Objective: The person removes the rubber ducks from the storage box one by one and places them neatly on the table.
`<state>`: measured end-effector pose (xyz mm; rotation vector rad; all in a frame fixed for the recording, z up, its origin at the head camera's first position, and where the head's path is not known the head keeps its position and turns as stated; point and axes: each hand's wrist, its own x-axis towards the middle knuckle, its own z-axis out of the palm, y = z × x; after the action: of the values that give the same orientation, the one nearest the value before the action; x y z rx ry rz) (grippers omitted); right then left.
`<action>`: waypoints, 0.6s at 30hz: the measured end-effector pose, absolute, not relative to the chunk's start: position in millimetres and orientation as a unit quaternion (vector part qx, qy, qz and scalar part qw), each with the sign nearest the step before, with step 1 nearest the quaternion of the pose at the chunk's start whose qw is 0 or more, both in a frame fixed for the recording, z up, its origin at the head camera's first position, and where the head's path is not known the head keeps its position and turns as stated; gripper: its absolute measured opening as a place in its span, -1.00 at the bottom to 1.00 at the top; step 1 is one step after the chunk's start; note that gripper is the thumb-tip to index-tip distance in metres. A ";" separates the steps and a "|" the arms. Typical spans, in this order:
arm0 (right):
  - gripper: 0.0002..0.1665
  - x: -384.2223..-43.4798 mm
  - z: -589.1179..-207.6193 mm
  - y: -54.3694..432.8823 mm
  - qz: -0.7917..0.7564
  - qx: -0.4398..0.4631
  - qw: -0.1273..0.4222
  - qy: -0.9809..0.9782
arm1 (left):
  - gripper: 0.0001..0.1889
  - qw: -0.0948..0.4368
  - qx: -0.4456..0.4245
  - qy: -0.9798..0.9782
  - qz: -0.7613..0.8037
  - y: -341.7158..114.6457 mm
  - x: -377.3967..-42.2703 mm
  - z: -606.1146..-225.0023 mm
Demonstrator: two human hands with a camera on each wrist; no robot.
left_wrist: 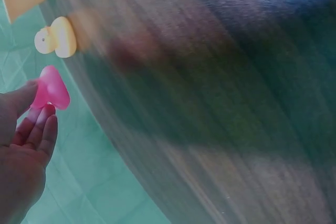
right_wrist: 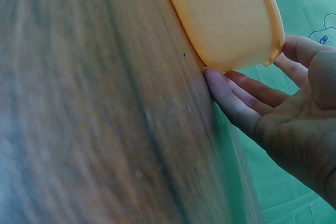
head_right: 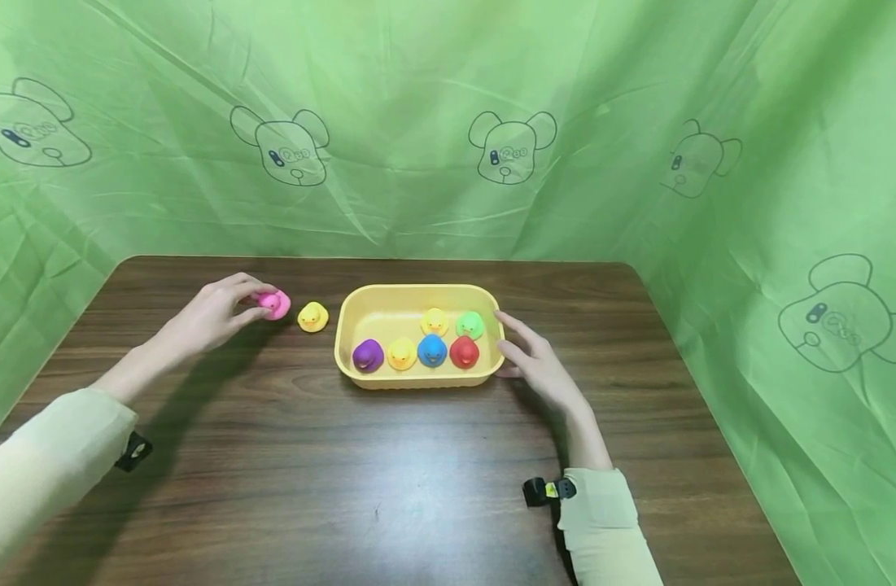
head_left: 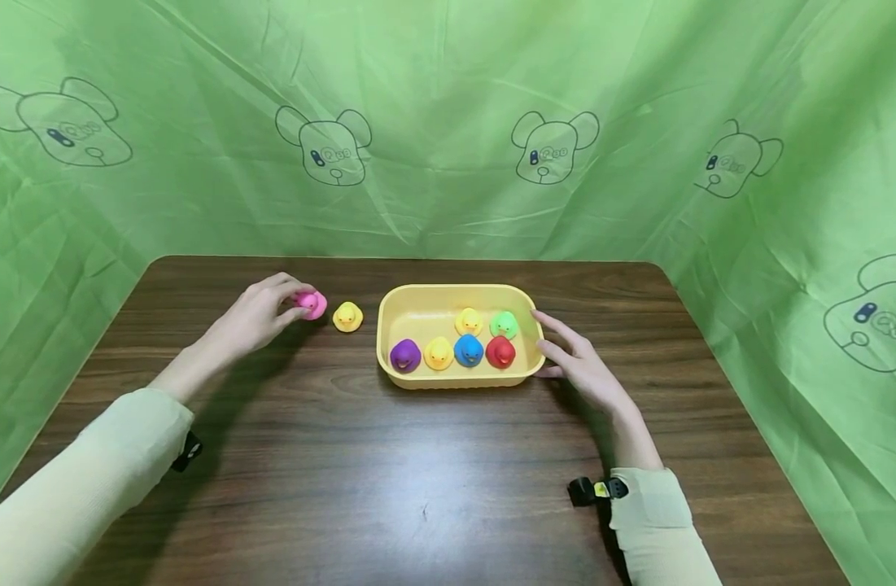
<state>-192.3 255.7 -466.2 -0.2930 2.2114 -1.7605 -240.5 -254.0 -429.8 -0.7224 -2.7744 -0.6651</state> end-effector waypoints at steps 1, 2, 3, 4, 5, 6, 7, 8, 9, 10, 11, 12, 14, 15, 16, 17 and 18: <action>-0.29 -192.2 -466.1 255.5 -0.613 -0.102 0.149 0.769 | -0.68 0.098 -0.246 -0.938 -0.224 -254.6 -240.5 -431.5; -0.29 -192.0 -466.0 255.5 -0.613 -0.101 0.149 0.770 | -0.68 0.095 -0.247 -0.939 -0.222 -255.3 -240.6 -433.2; -0.29 -192.0 -465.9 255.4 -0.613 -0.101 0.148 0.770 | -0.68 0.092 -0.247 -0.939 -0.221 -255.6 -240.5 -434.5; -0.29 -191.9 -465.8 255.4 -0.612 -0.101 0.148 0.770 | -0.69 0.089 -0.247 -0.940 -0.219 -255.9 -240.4 -435.8; -0.29 -191.9 -465.6 255.4 -0.612 -0.101 0.148 0.771 | -0.69 0.086 -0.246 -0.941 -0.218 -256.0 -240.4 -436.9; -0.29 -191.9 -465.5 255.4 -0.611 -0.101 0.147 0.771 | -0.69 0.084 -0.245 -0.942 -0.215 -256.2 -240.3 -438.2; -0.29 -191.8 -465.4 255.5 -0.611 -0.101 0.147 0.772 | -0.69 0.081 -0.243 -0.943 -0.213 -256.2 -240.3 -439.1; -0.29 -191.7 -465.3 255.5 -0.610 -0.101 0.146 0.772 | -0.69 0.078 -0.242 -0.944 -0.212 -256.2 -240.3 -440.1; -0.29 -191.8 -465.3 255.5 -0.609 -0.101 0.147 0.773 | -0.69 0.076 -0.241 -0.944 -0.211 -256.2 -240.3 -441.0; -0.29 -191.8 -465.4 255.5 -0.609 -0.101 0.147 0.773 | -0.69 0.073 -0.240 -0.945 -0.211 -256.4 -240.4 -441.9; -0.30 -191.9 -465.4 255.5 -0.609 -0.102 0.147 0.773 | -0.69 0.070 -0.239 -0.945 -0.211 -256.5 -240.4 -442.9; -0.30 -191.9 -465.5 255.5 -0.608 -0.102 0.147 0.773 | -0.68 0.068 -0.239 -0.946 -0.210 -256.6 -240.3 -443.7; -0.30 -191.8 -465.3 255.5 -0.609 -0.102 0.148 0.773 | -0.68 0.065 -0.241 -0.945 -0.210 -256.6 -240.6 -445.4; -0.30 -191.9 -465.2 255.4 -0.609 -0.103 0.148 0.773 | -0.68 0.064 -0.241 -0.946 -0.209 -256.7 -240.6 -446.1; -0.30 -191.8 -465.0 255.3 -0.609 -0.102 0.147 0.772 | -0.67 0.063 -0.242 -0.945 -0.209 -256.7 -240.5 -446.8; -0.30 -191.8 -464.9 255.2 -0.609 -0.102 0.147 0.772 | -0.67 0.064 -0.243 -0.945 -0.208 -256.8 -240.5 -447.6; -0.31 -191.9 -464.9 255.2 -0.609 -0.102 0.147 0.773 | -0.68 0.066 -0.244 -0.945 -0.207 -256.8 -240.5 -448.3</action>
<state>-191.9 255.2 -464.9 -0.2938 2.2230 -1.7532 -240.5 -256.8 -448.3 -0.7360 -2.8510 -0.6258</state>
